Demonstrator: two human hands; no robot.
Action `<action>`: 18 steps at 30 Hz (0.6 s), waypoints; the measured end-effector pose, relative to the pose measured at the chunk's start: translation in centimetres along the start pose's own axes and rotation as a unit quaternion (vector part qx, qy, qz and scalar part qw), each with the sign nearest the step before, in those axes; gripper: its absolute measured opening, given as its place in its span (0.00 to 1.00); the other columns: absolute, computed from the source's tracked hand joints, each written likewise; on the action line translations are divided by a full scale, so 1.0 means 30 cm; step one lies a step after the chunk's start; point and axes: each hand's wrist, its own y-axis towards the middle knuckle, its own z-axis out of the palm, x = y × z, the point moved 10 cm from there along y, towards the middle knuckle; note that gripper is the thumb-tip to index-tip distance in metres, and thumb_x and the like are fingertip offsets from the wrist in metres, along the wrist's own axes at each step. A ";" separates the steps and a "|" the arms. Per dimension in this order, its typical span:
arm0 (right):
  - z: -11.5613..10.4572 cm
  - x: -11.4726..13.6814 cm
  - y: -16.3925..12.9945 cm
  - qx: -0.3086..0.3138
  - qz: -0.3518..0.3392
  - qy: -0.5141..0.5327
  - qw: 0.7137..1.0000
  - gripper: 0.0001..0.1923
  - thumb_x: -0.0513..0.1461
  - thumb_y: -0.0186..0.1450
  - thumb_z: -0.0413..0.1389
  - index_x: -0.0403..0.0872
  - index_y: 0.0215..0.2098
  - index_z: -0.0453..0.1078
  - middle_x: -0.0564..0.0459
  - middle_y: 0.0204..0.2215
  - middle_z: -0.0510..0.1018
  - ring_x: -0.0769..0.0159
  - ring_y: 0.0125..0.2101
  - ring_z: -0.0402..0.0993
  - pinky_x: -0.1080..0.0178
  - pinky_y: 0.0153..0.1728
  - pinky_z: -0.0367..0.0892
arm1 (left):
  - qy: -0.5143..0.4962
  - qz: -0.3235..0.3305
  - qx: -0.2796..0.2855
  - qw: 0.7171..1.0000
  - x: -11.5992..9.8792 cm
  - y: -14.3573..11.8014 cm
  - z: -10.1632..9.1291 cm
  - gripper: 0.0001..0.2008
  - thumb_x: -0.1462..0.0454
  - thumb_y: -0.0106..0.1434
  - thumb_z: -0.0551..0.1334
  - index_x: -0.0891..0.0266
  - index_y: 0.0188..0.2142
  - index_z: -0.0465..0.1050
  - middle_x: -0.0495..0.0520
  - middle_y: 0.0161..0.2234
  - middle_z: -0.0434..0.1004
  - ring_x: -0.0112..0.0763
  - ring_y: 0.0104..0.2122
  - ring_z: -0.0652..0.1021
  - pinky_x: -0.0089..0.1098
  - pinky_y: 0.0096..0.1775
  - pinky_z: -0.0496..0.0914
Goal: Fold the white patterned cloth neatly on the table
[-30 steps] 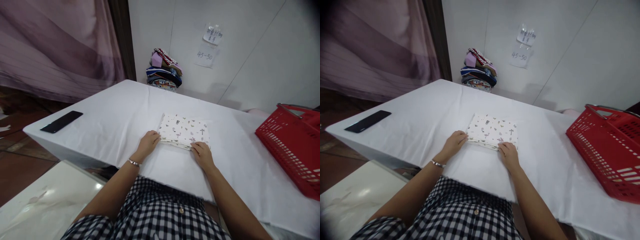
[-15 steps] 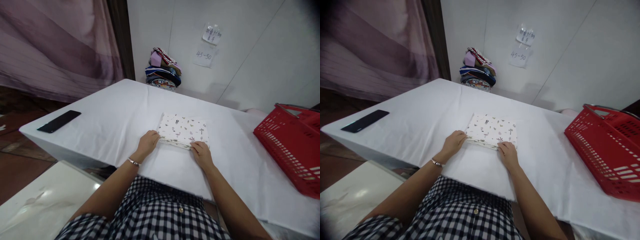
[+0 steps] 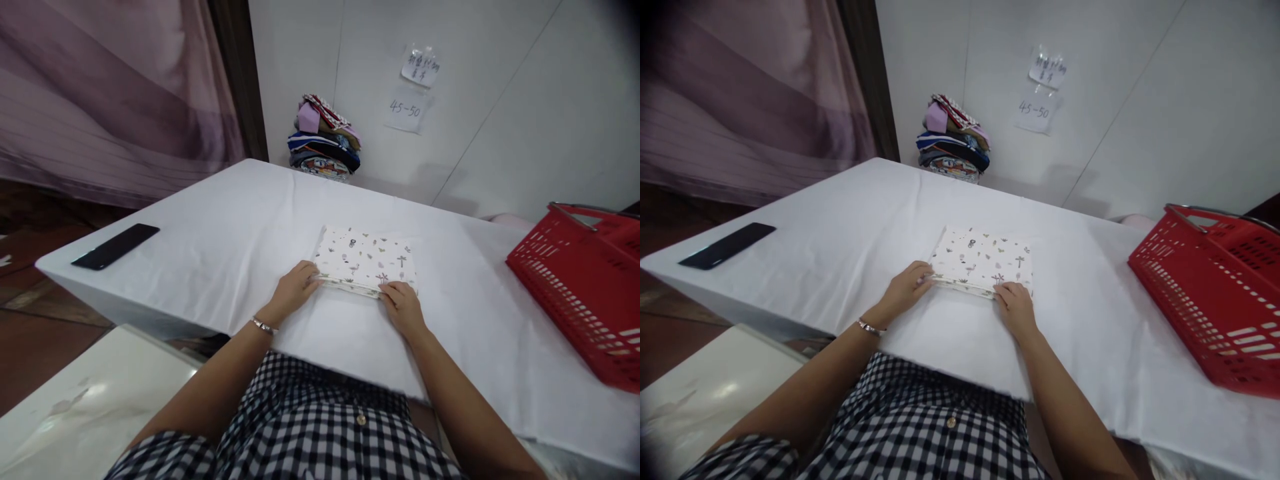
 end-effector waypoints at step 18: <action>0.007 0.028 0.007 0.003 -0.016 -0.018 1.000 0.12 0.36 0.67 0.50 0.50 0.44 0.73 0.49 0.35 0.75 0.61 0.36 0.68 0.58 0.37 0.64 | 0.062 0.034 -0.022 0.997 -0.051 0.052 -0.043 0.10 0.57 0.62 0.58 0.57 0.36 0.76 0.53 0.40 0.76 0.36 0.41 0.74 0.38 0.43 0.69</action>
